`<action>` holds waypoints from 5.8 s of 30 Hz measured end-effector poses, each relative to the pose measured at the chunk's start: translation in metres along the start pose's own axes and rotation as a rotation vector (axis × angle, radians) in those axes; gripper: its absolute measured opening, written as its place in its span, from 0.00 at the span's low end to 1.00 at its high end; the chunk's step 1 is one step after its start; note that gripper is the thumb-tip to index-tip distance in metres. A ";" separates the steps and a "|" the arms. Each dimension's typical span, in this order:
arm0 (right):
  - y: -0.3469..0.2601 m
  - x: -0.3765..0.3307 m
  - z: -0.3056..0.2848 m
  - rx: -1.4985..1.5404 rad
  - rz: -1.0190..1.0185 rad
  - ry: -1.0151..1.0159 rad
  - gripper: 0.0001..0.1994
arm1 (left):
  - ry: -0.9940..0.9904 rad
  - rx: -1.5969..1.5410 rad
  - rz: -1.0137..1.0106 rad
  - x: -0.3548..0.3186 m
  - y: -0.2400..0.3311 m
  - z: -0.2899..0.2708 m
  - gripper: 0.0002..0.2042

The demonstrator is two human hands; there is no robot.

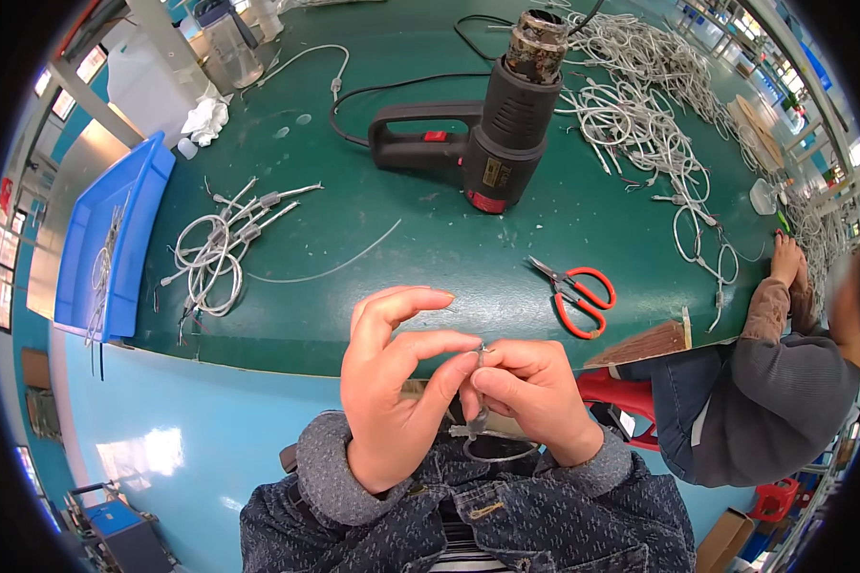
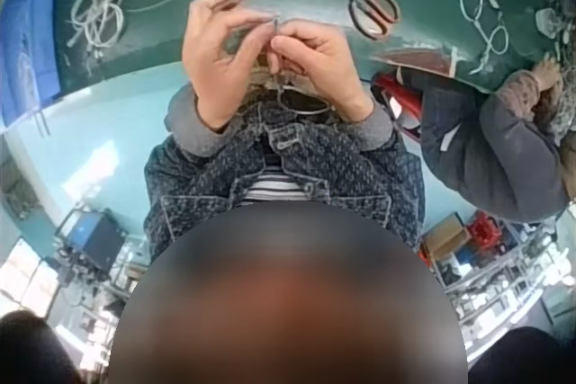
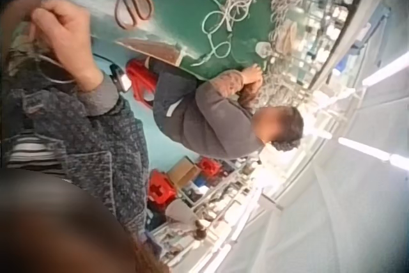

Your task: The person is assembling electronic cables by preparing wires and applying heat-shrink tubing using a heat gun.

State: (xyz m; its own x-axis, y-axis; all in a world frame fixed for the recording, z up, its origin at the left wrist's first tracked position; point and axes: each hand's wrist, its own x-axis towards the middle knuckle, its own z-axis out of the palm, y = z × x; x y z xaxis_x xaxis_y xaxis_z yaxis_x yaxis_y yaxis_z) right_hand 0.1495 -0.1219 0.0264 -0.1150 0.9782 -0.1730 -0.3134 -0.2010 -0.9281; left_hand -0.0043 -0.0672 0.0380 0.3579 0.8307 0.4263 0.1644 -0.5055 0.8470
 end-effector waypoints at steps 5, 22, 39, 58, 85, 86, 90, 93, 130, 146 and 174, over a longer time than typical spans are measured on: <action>-0.002 0.002 0.001 0.015 0.004 0.001 0.06 | 0.006 0.017 0.010 0.000 -0.001 0.001 0.10; -0.008 0.002 -0.001 -0.109 -0.036 0.013 0.04 | -0.012 -0.059 -0.043 0.000 -0.003 0.001 0.09; -0.005 0.000 -0.005 -0.114 -0.011 0.004 0.05 | -0.033 -0.022 -0.043 0.003 -0.003 -0.004 0.10; -0.017 -0.001 -0.020 0.170 0.221 -0.347 0.07 | -0.284 0.068 0.304 0.011 -0.006 -0.022 0.11; 0.026 0.000 -0.018 0.524 0.016 -0.189 0.03 | -0.097 0.098 0.304 -0.009 -0.012 -0.008 0.12; 0.026 -0.001 -0.018 0.515 -0.001 -0.167 0.03 | -0.093 0.103 0.271 -0.009 -0.011 -0.008 0.12; 0.024 -0.002 -0.017 0.453 -0.017 -0.118 0.03 | -0.119 0.142 0.238 -0.006 -0.007 -0.007 0.13; 0.024 -0.002 -0.018 0.436 -0.012 -0.114 0.04 | -0.148 0.173 0.256 -0.004 -0.008 -0.007 0.12; 0.017 -0.005 -0.014 0.435 0.110 0.051 0.05 | -0.150 0.197 0.193 0.003 -0.010 -0.002 0.08; 0.002 -0.013 0.001 -0.649 -0.433 0.343 0.10 | -0.150 0.074 0.069 -0.001 -0.016 0.000 0.09; 0.007 -0.011 -0.006 -0.538 -0.413 0.189 0.06 | -0.436 0.006 0.112 0.019 -0.011 -0.017 0.06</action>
State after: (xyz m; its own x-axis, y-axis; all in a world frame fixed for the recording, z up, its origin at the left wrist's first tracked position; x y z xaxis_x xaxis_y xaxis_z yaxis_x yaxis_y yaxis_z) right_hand 0.1545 -0.1341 0.0203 0.0944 0.9710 0.2197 0.2196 0.1949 -0.9559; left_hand -0.0149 -0.0420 0.0425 0.7275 0.5956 0.3406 0.1075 -0.5893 0.8008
